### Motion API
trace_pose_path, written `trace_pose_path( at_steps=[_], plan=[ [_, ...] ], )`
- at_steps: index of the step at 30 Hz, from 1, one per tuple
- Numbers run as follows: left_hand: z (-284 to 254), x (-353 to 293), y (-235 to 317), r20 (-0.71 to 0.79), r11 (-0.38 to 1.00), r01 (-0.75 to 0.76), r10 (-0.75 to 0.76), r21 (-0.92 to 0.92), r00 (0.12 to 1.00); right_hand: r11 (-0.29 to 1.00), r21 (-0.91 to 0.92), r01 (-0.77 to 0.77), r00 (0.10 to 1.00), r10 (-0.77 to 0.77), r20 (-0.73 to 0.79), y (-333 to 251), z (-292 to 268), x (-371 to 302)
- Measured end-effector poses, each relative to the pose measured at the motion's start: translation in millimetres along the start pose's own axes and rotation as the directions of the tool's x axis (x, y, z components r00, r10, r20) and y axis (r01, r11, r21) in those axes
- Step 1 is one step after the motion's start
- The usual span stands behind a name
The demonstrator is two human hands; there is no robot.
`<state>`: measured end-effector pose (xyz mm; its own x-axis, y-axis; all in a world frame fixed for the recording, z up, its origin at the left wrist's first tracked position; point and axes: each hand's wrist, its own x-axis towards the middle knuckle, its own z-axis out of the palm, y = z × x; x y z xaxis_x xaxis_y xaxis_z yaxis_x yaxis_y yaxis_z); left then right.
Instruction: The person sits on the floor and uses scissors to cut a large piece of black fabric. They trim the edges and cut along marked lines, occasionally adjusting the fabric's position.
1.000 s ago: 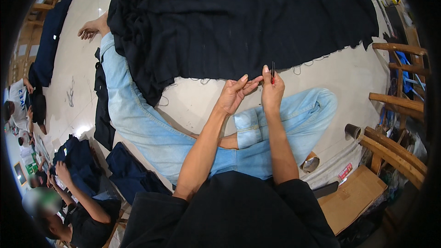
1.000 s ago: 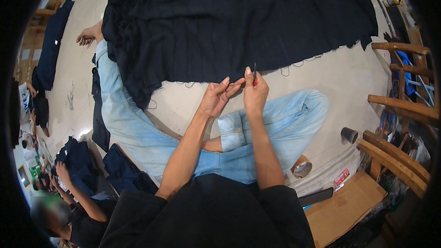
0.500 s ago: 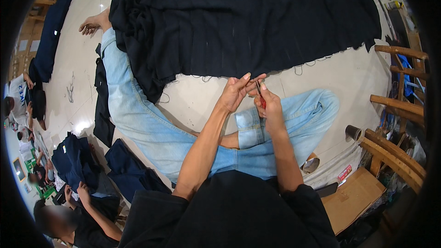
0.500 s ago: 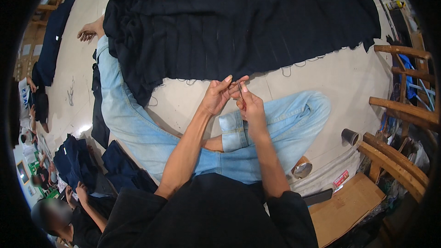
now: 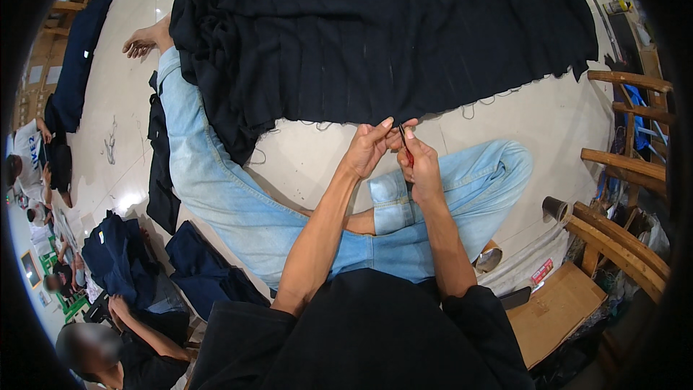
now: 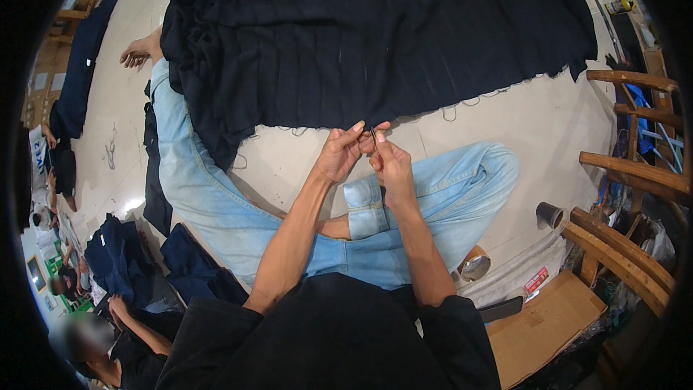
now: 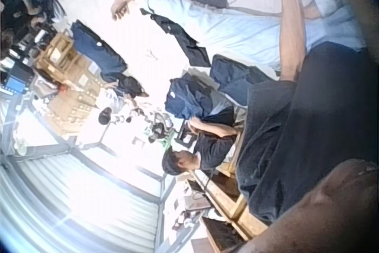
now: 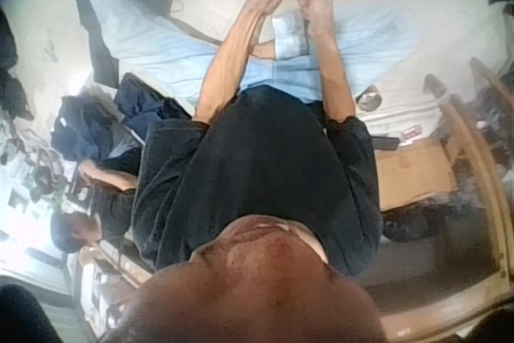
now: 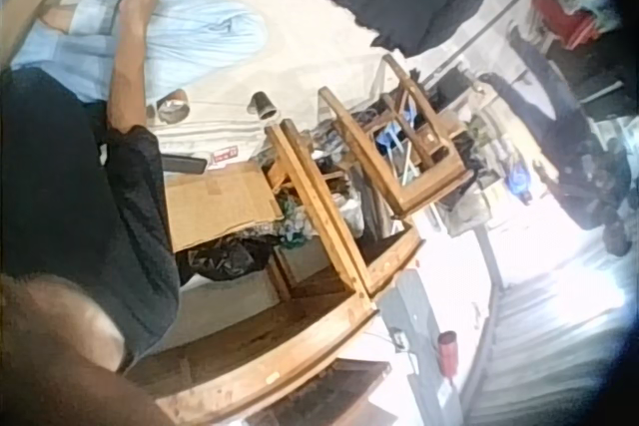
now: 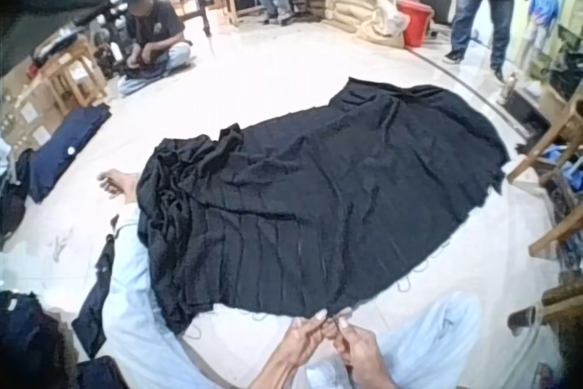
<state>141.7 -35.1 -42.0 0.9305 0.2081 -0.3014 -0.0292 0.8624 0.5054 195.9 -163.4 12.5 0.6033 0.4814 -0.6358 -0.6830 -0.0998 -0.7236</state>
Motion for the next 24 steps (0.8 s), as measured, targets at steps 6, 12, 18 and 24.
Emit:
trace_pose_path(
  at_steps=[6, 12, 18, 24],
  plan=[
    [-2.1, 0.8, -0.8, -0.004, 1.0, 0.014, -0.014, 0.003, 1.0, 1.0, -0.023, 0.006, 1.0, -0.006, -0.009, 0.0, 1.4, 1.2],
    [7.5, -1.5, 2.4, -0.052, 0.999, 0.037, -0.037, 0.007, 0.998, 0.999, -0.043, -0.004, 0.999, 0.002, -0.049, -1.9, 1.8, 0.5],
    [-2.9, 1.0, -3.8, -0.004, 0.999, 0.026, -0.026, -0.024, 1.0, 0.996, -0.086, 0.018, 0.998, -0.023, -0.053, -1.5, 2.4, 1.7],
    [4.5, -2.0, 1.4, -0.023, 0.996, 0.054, -0.056, -0.074, 0.998, 0.991, -0.132, 0.008, 0.995, -0.02, -0.094, -3.4, 4.6, -2.3]
  ],
)
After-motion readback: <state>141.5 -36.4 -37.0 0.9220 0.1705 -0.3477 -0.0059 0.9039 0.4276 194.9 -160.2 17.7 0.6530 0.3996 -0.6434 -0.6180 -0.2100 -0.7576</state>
